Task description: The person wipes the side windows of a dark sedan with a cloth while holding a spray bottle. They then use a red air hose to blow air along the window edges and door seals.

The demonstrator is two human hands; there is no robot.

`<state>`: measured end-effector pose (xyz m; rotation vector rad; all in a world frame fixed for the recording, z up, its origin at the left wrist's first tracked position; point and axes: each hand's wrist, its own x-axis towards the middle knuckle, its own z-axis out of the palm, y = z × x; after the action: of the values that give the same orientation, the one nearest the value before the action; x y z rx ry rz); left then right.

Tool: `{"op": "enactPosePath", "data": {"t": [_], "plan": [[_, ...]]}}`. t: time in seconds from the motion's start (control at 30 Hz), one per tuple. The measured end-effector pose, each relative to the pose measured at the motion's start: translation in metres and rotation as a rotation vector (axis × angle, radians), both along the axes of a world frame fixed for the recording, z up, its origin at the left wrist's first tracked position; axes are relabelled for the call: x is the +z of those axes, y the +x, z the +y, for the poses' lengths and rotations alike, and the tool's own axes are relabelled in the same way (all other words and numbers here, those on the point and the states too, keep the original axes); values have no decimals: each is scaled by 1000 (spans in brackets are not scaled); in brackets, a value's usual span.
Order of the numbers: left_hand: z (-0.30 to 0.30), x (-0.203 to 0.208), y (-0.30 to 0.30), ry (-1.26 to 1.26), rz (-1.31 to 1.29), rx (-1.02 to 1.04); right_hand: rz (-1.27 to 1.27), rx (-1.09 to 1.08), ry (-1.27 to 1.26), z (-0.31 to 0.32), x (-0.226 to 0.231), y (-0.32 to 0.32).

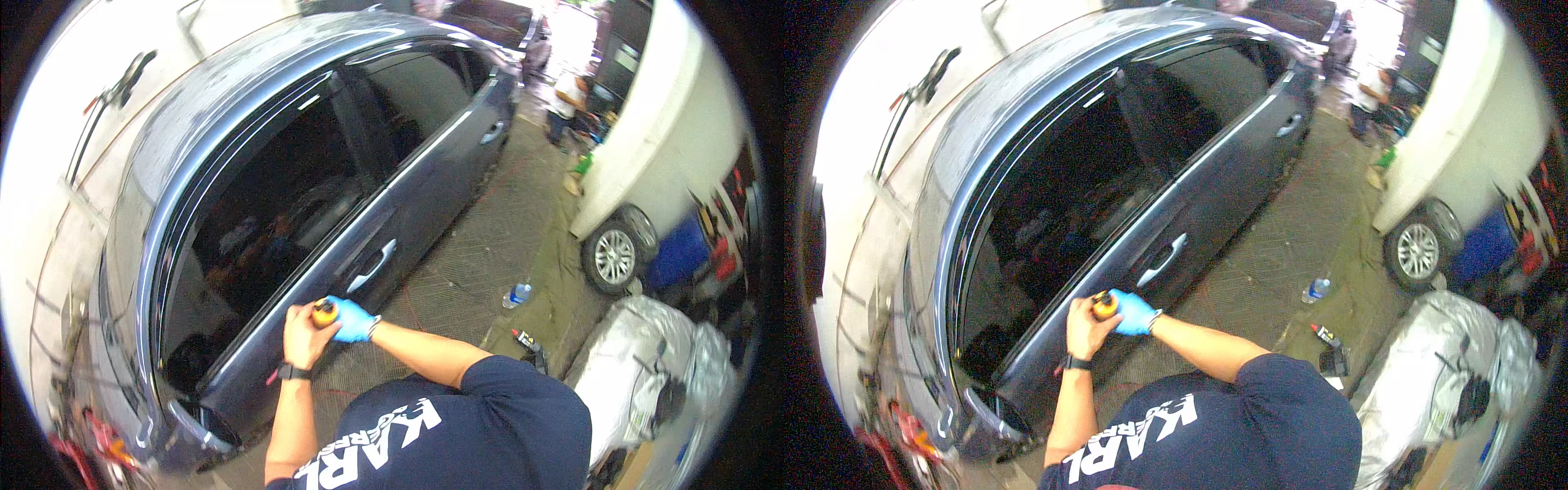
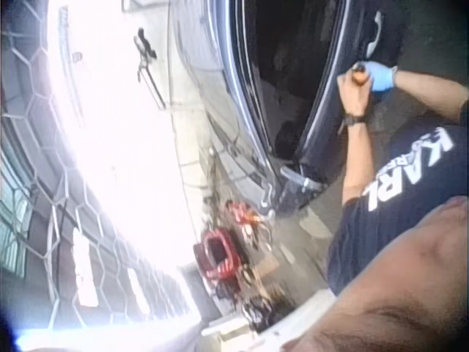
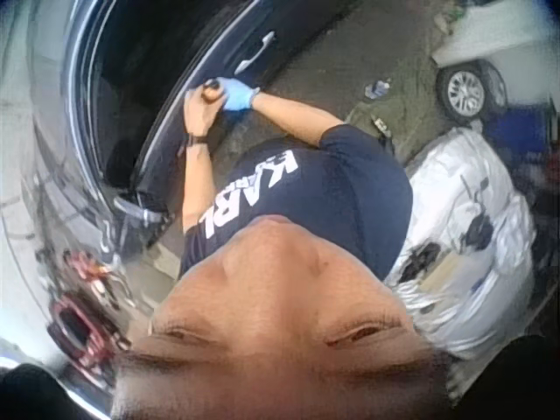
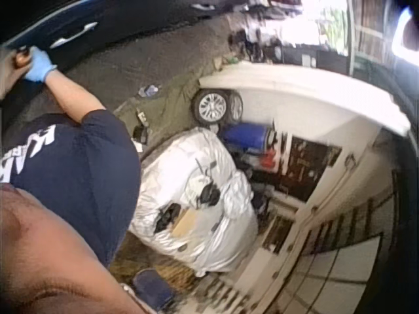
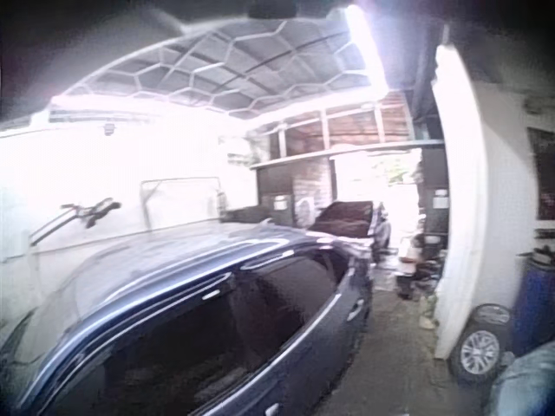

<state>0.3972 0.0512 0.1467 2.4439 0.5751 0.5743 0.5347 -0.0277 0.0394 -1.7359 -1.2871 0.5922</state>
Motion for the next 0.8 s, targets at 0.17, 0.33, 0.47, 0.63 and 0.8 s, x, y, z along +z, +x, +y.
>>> {"op": "enactPosePath", "data": {"t": [0.17,0.33,0.47,0.63,0.8], "plan": [[-16,4,38,-134,92,70,256,-104,15,-47,-3,64],[-7,24,92,-36,-21,22,601,-371,16,-145,-39,174],[-13,109,132,44,197,110,563,-589,-20,-240,-78,256],[6,215,160,370,153,423,424,-822,-24,-363,-165,339],[41,288,169,690,92,602,425,-920,-40,-409,-199,368]]}}
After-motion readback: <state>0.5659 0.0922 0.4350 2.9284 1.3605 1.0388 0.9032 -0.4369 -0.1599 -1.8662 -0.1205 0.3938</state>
